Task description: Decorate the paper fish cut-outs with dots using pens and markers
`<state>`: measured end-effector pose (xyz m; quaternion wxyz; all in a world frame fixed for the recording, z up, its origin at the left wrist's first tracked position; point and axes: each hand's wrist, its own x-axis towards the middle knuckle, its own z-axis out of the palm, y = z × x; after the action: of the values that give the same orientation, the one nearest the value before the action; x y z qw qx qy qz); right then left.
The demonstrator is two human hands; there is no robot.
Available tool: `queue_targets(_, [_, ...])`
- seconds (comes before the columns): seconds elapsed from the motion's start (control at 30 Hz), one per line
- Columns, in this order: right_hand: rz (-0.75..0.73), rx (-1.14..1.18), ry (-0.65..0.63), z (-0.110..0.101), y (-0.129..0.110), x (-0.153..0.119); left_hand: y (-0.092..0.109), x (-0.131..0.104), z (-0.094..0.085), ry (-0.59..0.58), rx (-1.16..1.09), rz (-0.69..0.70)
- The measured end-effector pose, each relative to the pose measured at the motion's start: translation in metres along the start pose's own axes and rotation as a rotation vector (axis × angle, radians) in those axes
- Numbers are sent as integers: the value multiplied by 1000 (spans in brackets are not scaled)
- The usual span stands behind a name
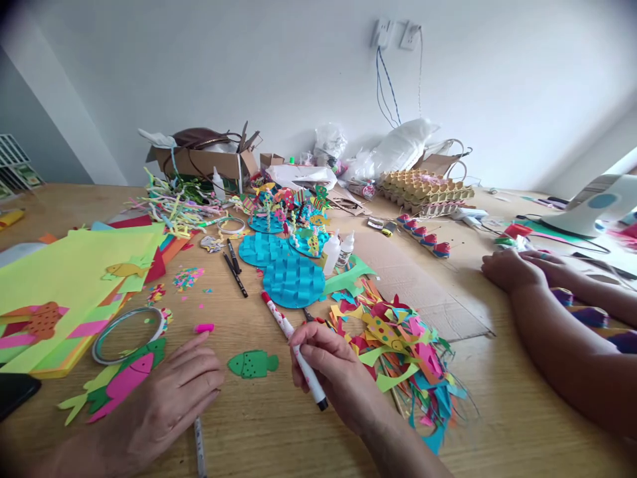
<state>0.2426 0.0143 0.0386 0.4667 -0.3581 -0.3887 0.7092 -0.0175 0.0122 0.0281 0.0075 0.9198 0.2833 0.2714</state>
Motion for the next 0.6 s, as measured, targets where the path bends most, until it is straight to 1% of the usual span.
queue_targets(0.1, [18,-3,-53,0,0,-5,3,3,-9,-30,-92,-52])
queue_targets(0.17, [-11,-116,-68,1,-2,-6,4,6,-14,-84,-224,-123])
queue_targets(0.23, [-88,-370,-56,4,-3,-5,6,11,-18,-136,-345,-187])
queue_targets(0.3, [-205,-723,-22,9,-4,-1,8,15,-18,-171,-383,-211])
queue_targets(0.37, [-332,-1054,11,13,-4,6,10,18,-14,-189,-315,-182])
queue_targets(0.43, [-411,-1280,15,19,-5,15,13,20,-8,-154,-182,-102])
queue_targets(0.5, [-417,-1395,18,24,-6,25,15,21,-1,-121,-61,-31])
queue_targets(0.57, [-380,-1442,32,28,-8,33,15,22,2,-124,-3,-13])
queue_targets(0.6, [-356,-1453,39,29,-9,37,15,22,2,-145,5,-20])
